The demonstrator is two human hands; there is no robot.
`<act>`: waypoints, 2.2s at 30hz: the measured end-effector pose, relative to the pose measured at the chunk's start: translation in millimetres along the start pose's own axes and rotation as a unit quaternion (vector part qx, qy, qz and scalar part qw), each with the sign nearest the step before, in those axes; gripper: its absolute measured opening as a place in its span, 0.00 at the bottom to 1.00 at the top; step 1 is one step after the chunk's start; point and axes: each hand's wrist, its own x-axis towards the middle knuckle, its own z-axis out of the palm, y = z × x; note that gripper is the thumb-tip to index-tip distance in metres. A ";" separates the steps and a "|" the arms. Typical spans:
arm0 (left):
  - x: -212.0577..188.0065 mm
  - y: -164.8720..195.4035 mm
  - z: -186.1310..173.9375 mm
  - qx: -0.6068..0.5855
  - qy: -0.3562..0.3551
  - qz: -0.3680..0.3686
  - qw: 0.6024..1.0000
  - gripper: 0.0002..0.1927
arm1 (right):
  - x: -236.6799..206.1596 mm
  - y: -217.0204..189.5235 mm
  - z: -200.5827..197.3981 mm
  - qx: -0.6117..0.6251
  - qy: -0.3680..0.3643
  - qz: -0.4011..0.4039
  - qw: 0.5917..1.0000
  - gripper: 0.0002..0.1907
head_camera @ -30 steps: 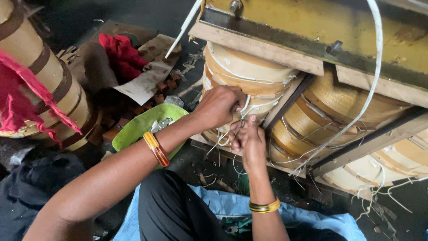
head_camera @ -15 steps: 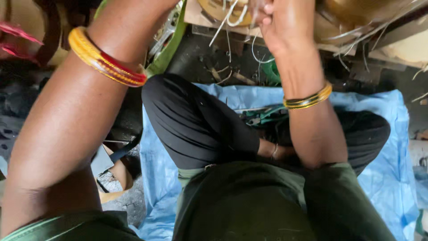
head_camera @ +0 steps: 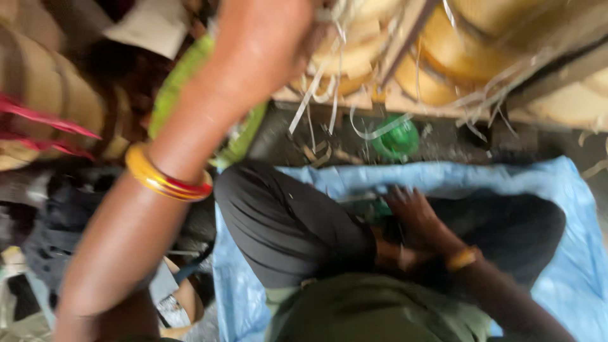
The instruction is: The person sits on the floor and uses pliers to strip and cut white insulated wires. They then insert the stripped ends into slots on stacked cylindrical coils and secure them by hand.
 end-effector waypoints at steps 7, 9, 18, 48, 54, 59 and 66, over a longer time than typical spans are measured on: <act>22.4 25.9 -6.4 0.032 0.040 0.028 0.998 0.16 | -10.2 13.3 -1.9 0.123 -0.082 0.051 0.988 0.30; 21.4 31.7 -5.9 0.042 0.045 0.024 0.998 0.16 | -8.0 14.0 -16.2 0.228 -0.095 0.092 0.965 0.28; 14.7 34.2 -3.8 0.057 0.048 -0.001 0.997 0.13 | 69.3 -59.2 -141.8 0.935 0.085 0.043 0.341 0.09; 8.3 36.1 -1.9 0.100 0.080 -0.009 0.992 0.11 | 186.6 -45.9 -232.4 0.797 0.353 0.201 0.447 0.16; 8.7 36.8 -3.0 0.092 0.063 -0.013 0.994 0.10 | 189.3 -40.5 -228.2 0.799 0.356 0.202 0.441 0.13; 8.0 37.6 -3.3 0.097 0.065 -0.009 0.993 0.10 | 196.2 -43.3 -230.7 0.827 0.338 0.222 0.390 0.11; 8.6 38.1 -6.5 0.107 0.091 0.004 0.990 0.10 | 190.0 -39.0 -232.6 0.897 0.288 0.190 0.278 0.04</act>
